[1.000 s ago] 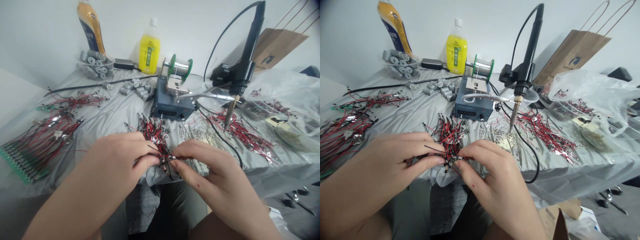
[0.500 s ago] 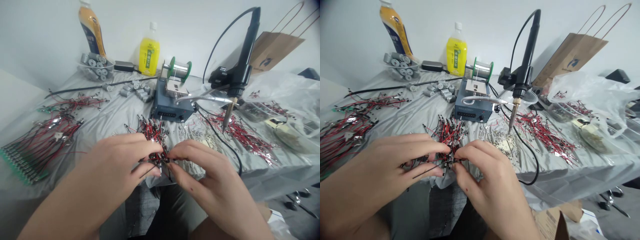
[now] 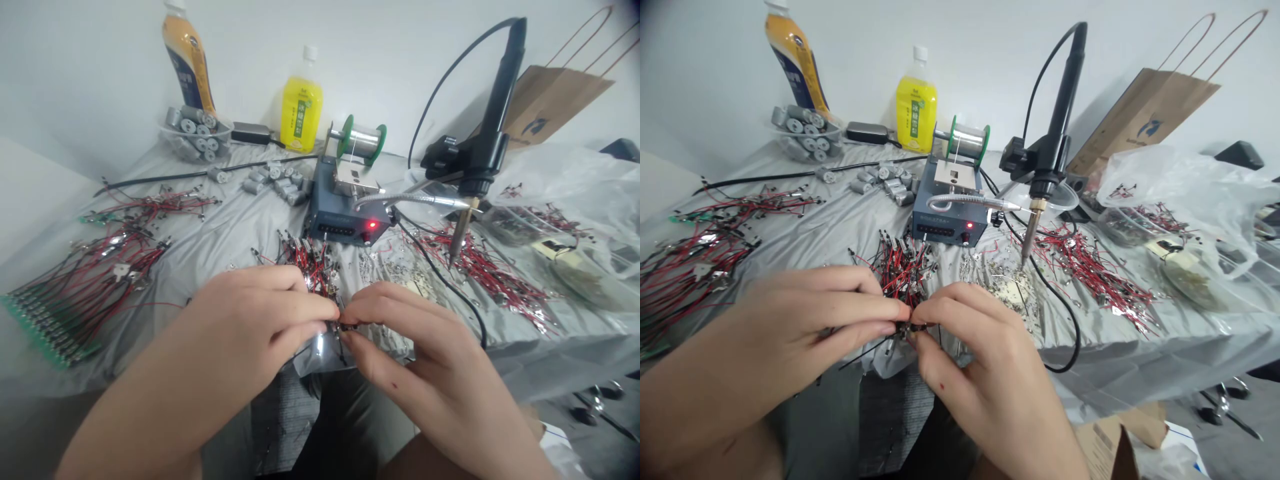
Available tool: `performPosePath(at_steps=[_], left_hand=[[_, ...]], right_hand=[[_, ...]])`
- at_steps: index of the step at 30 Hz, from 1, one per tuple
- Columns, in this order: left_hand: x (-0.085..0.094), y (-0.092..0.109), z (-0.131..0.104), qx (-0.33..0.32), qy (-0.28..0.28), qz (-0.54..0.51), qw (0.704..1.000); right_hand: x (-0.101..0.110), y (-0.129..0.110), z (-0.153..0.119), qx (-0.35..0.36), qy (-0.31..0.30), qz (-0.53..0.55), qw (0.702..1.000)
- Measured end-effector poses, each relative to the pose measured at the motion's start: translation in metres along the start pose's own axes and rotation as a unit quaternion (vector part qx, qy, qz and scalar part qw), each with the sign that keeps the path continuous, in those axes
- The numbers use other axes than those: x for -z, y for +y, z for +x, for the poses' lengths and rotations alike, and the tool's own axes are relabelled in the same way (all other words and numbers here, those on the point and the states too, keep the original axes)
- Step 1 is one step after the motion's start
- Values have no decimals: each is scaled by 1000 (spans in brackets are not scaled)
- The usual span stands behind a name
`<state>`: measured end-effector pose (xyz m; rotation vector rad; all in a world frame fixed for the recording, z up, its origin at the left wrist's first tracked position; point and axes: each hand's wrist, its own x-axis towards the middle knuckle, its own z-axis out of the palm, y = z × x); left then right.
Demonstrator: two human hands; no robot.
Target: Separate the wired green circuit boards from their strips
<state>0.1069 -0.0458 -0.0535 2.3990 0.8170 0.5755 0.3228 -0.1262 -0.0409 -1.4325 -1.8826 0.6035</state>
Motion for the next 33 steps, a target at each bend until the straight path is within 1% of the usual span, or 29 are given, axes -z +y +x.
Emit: performPosePath(at_steps=[6,9,15,19,22,26,30,33], left_hand=[[0,-2,3,-2,-18,-11,1000],[0,-2,3,-7,-28,-1,1000],[2,-1,2,-38,-18,29,999],[3,0,4,-40,-21,32,998],[1,1,5,-44,-9,37,998],[0,3,6,-44,23,32,998],[4,6,6,-30,33,29,999],[6,6,5,-38,57,36,997]], right_hand=[[1,1,1,-17,-9,26,999],[1,2,-1,-26,-14,38,999],[3,2,-1,-36,-21,70,997],[3,3,1,-46,-21,74,996],[3,4,2,-46,-12,81,996],[2,5,1,-33,12,88,996],[1,6,0,-12,32,97,995],[1,8,0,-17,39,105,994]])
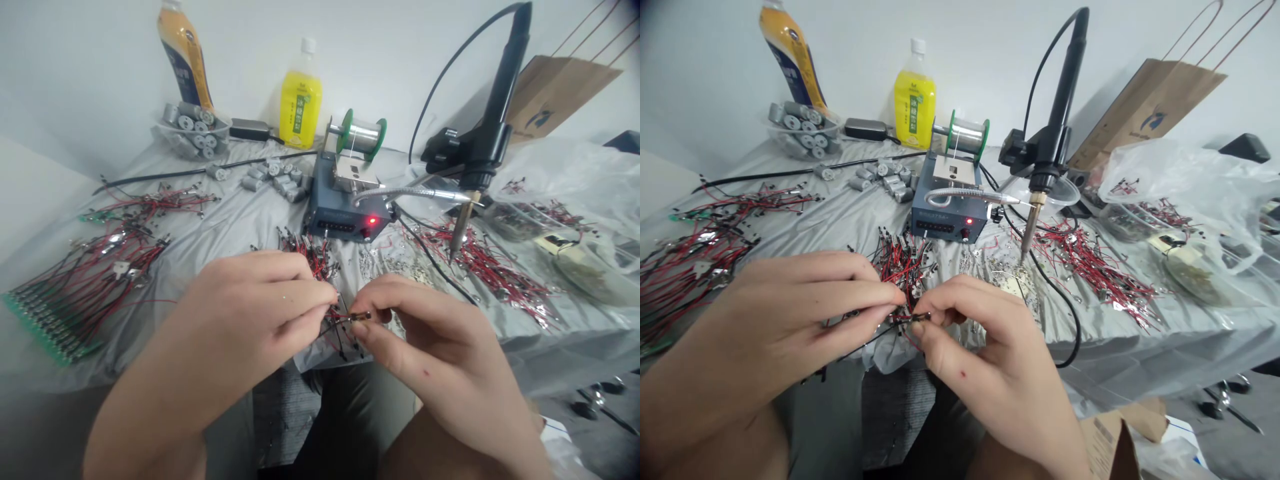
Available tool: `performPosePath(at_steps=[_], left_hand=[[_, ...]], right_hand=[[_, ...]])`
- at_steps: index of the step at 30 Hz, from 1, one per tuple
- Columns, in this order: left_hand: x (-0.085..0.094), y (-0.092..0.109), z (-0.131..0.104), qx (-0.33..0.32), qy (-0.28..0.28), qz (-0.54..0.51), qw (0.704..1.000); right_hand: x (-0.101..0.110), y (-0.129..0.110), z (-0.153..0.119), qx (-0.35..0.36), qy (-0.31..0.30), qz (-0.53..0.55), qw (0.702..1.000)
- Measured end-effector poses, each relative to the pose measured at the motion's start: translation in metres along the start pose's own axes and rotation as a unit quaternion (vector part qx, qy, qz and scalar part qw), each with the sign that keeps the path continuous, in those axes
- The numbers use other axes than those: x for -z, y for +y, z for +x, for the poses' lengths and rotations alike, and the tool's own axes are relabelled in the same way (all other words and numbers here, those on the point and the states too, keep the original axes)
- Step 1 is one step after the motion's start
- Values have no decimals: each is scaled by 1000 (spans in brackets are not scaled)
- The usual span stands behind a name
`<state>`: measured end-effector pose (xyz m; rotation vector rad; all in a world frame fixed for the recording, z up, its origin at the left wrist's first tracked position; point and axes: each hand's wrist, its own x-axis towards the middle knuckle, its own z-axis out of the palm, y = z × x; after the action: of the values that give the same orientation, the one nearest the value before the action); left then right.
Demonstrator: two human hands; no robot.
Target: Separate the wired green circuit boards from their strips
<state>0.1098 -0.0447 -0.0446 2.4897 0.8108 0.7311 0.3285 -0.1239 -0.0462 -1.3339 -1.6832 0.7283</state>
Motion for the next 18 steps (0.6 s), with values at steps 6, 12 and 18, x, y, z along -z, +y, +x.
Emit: performPosePath(at_steps=[6,12,18], left_hand=[[-3,-4,-4,-6,33,4,999],[1,-3,-1,29,56,6,998],[6,-3,-3,67,46,2,997]], right_hand=[[0,3,-1,-2,8,12,1000],[-4,6,-7,-20,66,7,998],[-5,0,-3,-13,45,-34,998]])
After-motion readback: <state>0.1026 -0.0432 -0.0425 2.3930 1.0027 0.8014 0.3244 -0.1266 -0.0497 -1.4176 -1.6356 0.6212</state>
